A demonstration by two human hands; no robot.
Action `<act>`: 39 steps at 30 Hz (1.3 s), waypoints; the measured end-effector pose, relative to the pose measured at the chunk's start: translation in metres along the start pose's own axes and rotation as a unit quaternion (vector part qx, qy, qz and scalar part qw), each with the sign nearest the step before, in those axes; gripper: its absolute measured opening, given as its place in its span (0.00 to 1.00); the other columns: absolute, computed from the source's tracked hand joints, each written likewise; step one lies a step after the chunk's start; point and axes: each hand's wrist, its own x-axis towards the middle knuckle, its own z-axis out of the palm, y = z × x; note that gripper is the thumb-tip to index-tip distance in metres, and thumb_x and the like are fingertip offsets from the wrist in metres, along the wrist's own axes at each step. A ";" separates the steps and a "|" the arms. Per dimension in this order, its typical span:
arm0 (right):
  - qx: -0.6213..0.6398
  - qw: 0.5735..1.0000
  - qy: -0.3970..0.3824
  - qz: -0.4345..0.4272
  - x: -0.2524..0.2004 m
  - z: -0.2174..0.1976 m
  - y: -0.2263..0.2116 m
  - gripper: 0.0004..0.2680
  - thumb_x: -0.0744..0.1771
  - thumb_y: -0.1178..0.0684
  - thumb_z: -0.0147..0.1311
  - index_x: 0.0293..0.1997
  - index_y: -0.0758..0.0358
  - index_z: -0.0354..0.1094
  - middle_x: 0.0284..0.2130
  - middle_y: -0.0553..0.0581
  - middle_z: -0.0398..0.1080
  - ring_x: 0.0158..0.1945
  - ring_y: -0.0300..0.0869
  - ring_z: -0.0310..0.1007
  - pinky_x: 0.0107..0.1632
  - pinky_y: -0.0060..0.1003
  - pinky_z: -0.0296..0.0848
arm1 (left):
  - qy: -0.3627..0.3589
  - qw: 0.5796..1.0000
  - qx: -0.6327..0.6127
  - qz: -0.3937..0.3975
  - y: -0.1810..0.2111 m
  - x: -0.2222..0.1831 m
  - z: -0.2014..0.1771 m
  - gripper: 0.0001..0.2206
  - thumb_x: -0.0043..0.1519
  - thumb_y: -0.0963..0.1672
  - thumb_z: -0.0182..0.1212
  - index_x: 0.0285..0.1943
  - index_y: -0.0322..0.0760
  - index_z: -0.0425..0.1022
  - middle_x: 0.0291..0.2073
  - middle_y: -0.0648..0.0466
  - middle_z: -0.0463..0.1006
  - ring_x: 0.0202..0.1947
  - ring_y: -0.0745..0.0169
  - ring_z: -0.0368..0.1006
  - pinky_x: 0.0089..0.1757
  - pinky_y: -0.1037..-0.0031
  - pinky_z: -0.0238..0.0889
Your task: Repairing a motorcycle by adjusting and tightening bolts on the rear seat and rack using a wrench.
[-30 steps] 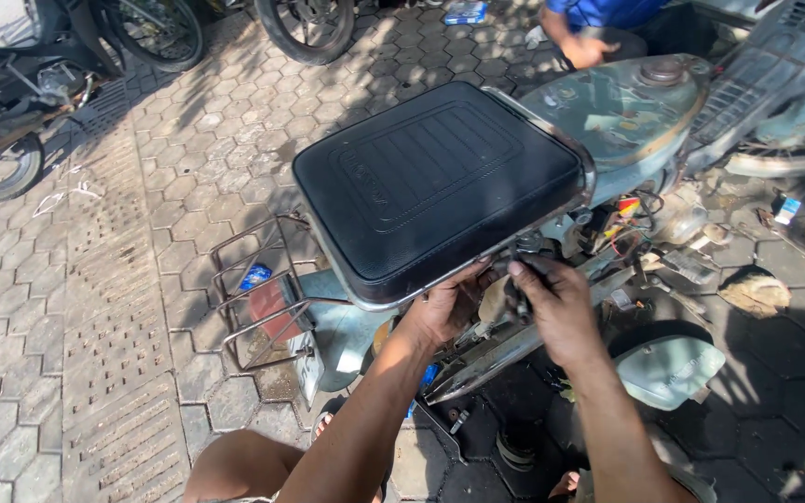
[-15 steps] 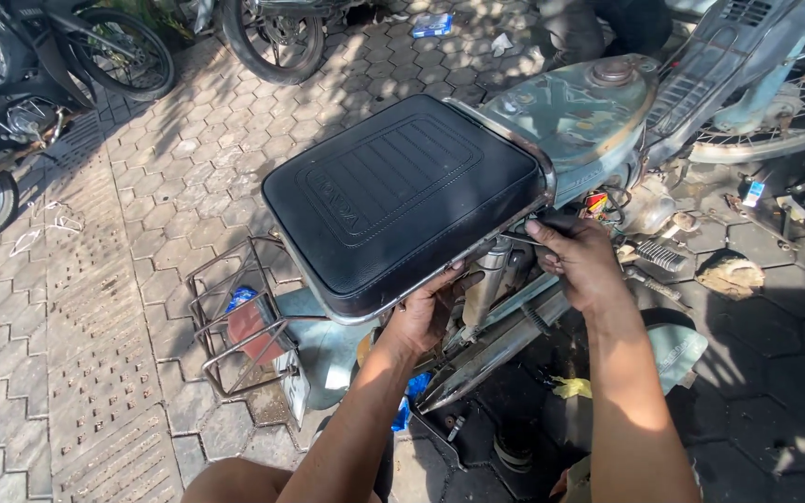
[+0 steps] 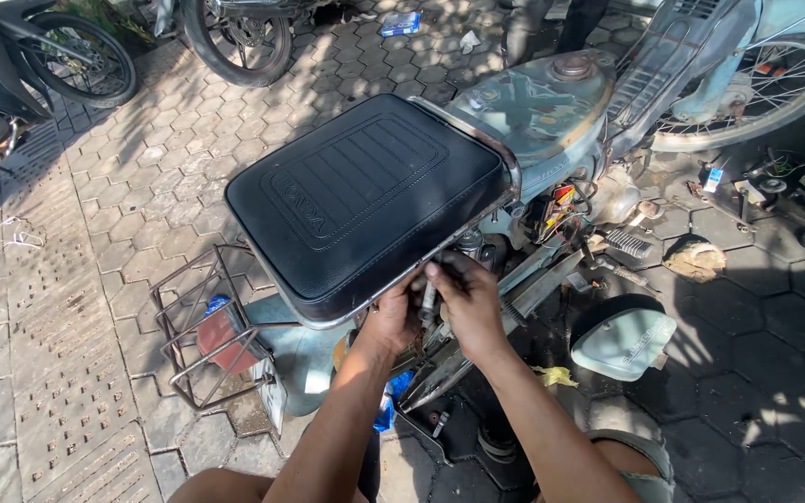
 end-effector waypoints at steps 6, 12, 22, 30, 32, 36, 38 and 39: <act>-0.071 0.992 -0.057 -0.093 0.008 -0.011 0.000 0.05 0.68 0.55 0.59 0.42 0.66 0.73 0.31 0.50 0.76 0.34 0.34 0.73 0.39 0.31 0.73 | 0.112 0.992 0.001 -0.061 0.003 -0.007 0.011 0.17 0.57 0.56 0.59 0.46 0.45 0.78 0.41 0.61 0.81 0.44 0.67 0.75 0.46 0.72 0.70; 0.014 0.997 -0.071 0.039 0.024 -0.056 0.004 0.08 0.68 0.53 0.60 0.43 0.68 0.75 0.26 0.51 0.73 0.25 0.35 0.68 0.26 0.32 0.68 | -0.052 0.998 -0.029 -0.025 0.026 -0.021 0.049 0.17 0.63 0.56 0.60 0.44 0.44 0.75 0.36 0.56 0.77 0.39 0.58 0.73 0.38 0.59 0.65; -0.037 0.997 -0.068 0.020 0.004 -0.024 -0.013 0.09 0.68 0.50 0.60 0.47 0.64 0.76 0.29 0.51 0.74 0.30 0.35 0.70 0.31 0.33 0.70 | -0.089 0.993 -0.078 0.019 -0.024 0.012 -0.035 0.13 0.70 0.52 0.64 0.44 0.42 0.75 0.36 0.58 0.75 0.41 0.61 0.70 0.50 0.59 0.65; -0.085 0.980 -0.179 0.035 -0.003 -0.038 -0.011 0.11 0.67 0.53 0.60 0.52 0.64 0.76 0.39 0.52 0.79 0.43 0.35 0.75 0.50 0.33 0.75 | 0.003 0.995 -0.097 -0.026 0.027 -0.023 0.051 0.11 0.57 0.49 0.67 0.39 0.40 0.80 0.35 0.59 0.83 0.40 0.69 0.76 0.47 0.75 0.72; -0.155 0.975 -0.159 0.023 -0.006 -0.035 0.001 0.09 0.67 0.53 0.60 0.50 0.65 0.76 0.39 0.52 0.80 0.42 0.35 0.77 0.49 0.34 0.75 | 0.012 0.993 -0.121 -0.003 0.001 -0.006 0.005 0.12 0.63 0.49 0.67 0.44 0.36 0.81 0.35 0.59 0.79 0.36 0.71 0.71 0.44 0.77 0.69; -0.161 0.979 -0.118 -0.037 -0.013 -0.020 -0.002 0.09 0.68 0.51 0.59 0.49 0.65 0.75 0.39 0.50 0.80 0.43 0.35 0.78 0.50 0.34 0.76 | 0.039 0.984 -0.155 -0.074 0.006 -0.009 0.010 0.12 0.64 0.49 0.70 0.44 0.37 0.81 0.32 0.60 0.76 0.35 0.67 0.72 0.44 0.70 0.70; -0.120 0.985 -0.125 -0.025 -0.014 -0.024 -0.002 0.11 0.67 0.49 0.60 0.48 0.66 0.75 0.37 0.50 0.78 0.41 0.35 0.75 0.46 0.33 0.75 | 0.048 0.992 -0.086 -0.072 0.015 -0.017 0.030 0.12 0.54 0.50 0.67 0.38 0.41 0.79 0.35 0.57 0.81 0.40 0.65 0.77 0.47 0.68 0.72; -0.119 0.985 -0.122 -0.025 -0.011 -0.033 -0.005 0.11 0.67 0.49 0.60 0.48 0.66 0.75 0.37 0.50 0.78 0.41 0.35 0.75 0.46 0.33 0.75 | 0.047 0.992 -0.085 -0.075 0.008 -0.013 0.020 0.12 0.54 0.50 0.67 0.38 0.41 0.79 0.35 0.57 0.81 0.40 0.65 0.77 0.47 0.68 0.72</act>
